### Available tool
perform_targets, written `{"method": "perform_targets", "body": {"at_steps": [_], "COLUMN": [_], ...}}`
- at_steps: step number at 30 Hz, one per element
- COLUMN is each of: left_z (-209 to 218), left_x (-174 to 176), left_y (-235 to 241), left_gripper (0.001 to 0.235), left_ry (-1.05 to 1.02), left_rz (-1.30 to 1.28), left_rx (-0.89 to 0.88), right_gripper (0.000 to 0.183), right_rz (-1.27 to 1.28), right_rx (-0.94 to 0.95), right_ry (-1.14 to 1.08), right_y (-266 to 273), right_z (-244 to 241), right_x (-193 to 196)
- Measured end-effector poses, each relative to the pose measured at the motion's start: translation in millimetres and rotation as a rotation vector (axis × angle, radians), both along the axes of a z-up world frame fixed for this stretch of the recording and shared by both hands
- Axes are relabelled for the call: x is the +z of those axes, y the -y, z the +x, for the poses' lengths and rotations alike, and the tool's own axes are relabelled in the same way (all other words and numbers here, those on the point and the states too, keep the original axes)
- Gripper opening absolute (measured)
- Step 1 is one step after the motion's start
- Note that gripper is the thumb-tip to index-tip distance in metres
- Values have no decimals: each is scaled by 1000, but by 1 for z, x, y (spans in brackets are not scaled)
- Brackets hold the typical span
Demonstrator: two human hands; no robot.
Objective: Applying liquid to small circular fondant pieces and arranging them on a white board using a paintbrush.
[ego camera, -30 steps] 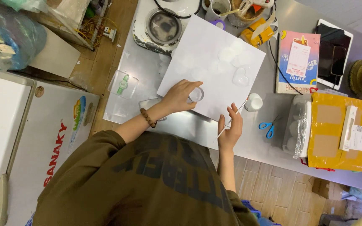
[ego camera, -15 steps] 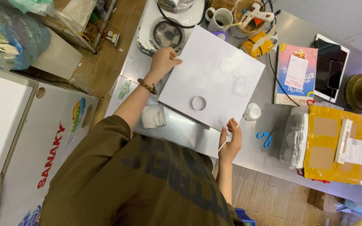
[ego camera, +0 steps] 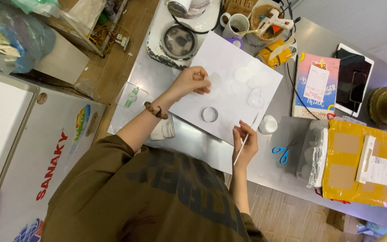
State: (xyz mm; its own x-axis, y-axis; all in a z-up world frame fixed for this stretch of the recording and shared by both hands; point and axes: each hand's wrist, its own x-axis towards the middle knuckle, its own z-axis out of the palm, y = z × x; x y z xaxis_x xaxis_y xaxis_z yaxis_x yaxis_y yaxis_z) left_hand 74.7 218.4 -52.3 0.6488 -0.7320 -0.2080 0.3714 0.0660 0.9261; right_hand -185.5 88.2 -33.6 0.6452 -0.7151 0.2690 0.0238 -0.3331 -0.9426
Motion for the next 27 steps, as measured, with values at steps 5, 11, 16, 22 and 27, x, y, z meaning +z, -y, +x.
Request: {"method": "perform_targets", "body": {"at_steps": [5,11,16,22,27], "left_z": [-70,-92,-53,-36,-71], "left_x": [-13,-21,-3,-15,-71], "left_y": [-13,-45,-100,-181,-183], "left_gripper": [23,27,18,11,23], "left_ry": [-172,81,400,735,904], "left_rz": [44,176,340,745,781], "left_rx": [-108,-30,213,150,22], "right_gripper": [30,46,50,45,36], "right_rz": [265,374,161,-24,-255], "right_rx": [104,51,-33,-89,73], "right_ry": [29,-69,-227,-131,19], "right_y": [-10,-19,-7,9,18], "right_z": [40,41,19,24,84], "right_x": [-6,-16,-32,-43,-2]}}
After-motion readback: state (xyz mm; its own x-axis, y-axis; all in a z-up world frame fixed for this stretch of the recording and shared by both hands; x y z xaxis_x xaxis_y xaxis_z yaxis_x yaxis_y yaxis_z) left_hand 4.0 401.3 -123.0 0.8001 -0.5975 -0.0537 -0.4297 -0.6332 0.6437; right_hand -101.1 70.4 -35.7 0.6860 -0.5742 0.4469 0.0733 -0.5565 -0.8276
